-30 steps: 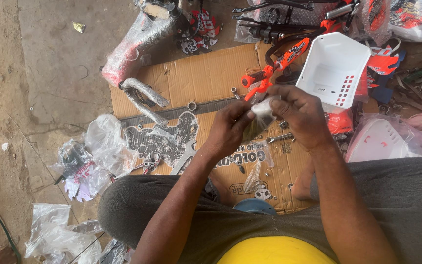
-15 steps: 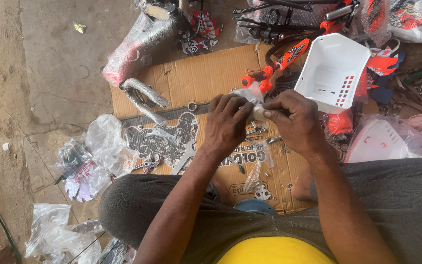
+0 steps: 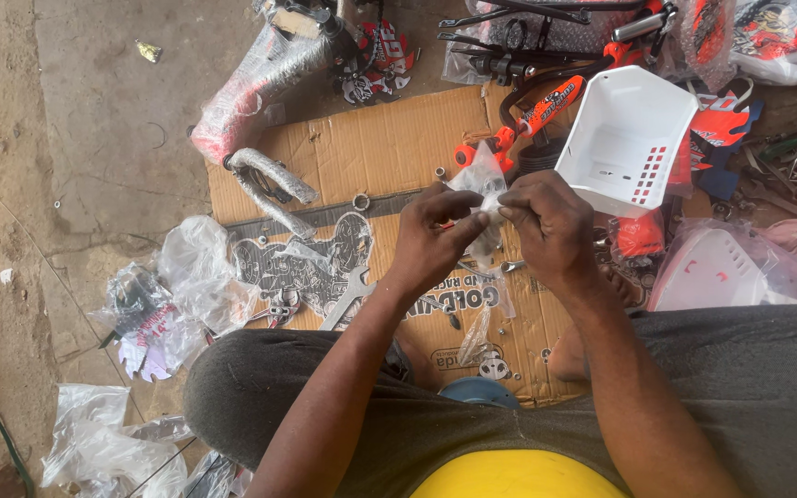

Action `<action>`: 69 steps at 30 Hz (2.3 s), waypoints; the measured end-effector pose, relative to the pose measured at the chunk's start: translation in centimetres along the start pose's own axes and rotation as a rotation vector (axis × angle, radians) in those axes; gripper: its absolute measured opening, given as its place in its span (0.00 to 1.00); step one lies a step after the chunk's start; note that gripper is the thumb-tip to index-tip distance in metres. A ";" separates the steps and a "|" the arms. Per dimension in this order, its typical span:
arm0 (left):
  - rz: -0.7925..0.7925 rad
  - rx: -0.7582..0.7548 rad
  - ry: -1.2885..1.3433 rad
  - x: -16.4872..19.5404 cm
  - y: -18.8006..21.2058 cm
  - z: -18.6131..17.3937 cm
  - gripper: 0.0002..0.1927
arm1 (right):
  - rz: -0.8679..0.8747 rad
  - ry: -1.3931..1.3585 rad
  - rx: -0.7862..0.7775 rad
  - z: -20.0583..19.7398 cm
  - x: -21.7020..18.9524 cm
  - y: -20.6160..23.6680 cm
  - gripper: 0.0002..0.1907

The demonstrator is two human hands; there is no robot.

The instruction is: The person sits on a cardboard sheet and unpacks small metal parts from plastic bags. They then attach a metal bracket to a white plastic basket using a bolt and nut, tightening it with a wrench.

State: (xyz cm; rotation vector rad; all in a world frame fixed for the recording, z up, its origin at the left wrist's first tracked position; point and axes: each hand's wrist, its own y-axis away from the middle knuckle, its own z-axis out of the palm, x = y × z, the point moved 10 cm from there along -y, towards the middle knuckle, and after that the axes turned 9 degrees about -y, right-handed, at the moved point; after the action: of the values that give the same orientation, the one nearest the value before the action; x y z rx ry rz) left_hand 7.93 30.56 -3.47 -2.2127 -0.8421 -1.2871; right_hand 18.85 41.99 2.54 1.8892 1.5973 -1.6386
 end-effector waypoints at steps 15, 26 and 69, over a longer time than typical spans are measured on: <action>-0.221 0.114 -0.027 -2.0 0.1 -1.0 0.09 | -0.110 -0.084 0.043 2.0 -1.0 0.3 0.10; -0.350 -0.035 0.799 -6.2 -0.1 1.3 0.04 | 0.205 -0.489 0.164 2.6 3.9 1.5 0.06; -0.247 -0.331 0.246 -1.9 1.1 0.9 0.09 | 0.764 -0.745 -0.248 5.0 6.5 3.3 0.20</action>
State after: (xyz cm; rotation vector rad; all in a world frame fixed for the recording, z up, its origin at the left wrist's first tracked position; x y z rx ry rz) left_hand 8.57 29.84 -5.66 -2.1732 -0.8778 -1.8936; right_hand 17.20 40.91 -6.10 1.2631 0.6219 -1.4263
